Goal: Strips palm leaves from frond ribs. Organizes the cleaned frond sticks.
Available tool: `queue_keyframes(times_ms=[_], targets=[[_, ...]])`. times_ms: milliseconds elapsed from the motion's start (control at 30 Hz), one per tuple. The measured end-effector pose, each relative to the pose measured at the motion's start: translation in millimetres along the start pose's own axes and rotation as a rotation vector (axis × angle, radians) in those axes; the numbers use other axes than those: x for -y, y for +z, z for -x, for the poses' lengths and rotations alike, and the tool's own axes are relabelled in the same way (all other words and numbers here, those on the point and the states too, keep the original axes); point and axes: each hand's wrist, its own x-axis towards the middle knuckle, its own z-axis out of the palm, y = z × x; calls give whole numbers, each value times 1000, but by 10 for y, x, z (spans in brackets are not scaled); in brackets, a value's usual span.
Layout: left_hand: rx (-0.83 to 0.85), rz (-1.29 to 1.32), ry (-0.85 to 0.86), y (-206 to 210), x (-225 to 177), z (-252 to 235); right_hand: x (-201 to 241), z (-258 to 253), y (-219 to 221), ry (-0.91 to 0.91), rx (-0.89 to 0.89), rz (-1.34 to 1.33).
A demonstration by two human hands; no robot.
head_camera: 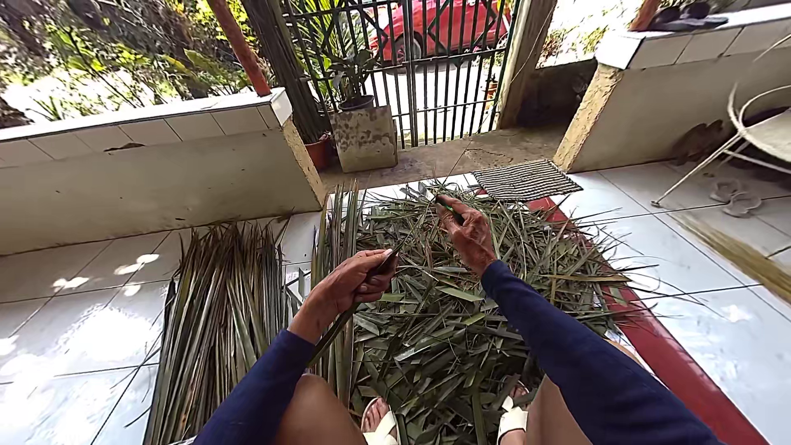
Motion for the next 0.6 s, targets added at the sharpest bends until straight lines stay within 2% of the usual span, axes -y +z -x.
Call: queue_keyframes(times_ms=[133, 233, 333, 400, 467, 600], targets=[[-12, -20, -15, 7, 3, 43, -76, -135, -42, 57, -21, -40], [-34, -51, -28, -18, 12, 68, -185, -250, -138, 105, -113, -24], [-143, -125, 14, -36, 30, 54, -267, -329, -291, 144, -186, -48], [-300, -247, 90, 5, 29, 19, -220, -296, -328, 126, -107, -45], [-446, -453, 154, 42, 21, -21, -123, -171, -261, 83, 60, -19], [-569, -805, 211, 39, 24, -133, 83, 207, 10, 40, 283, 24]])
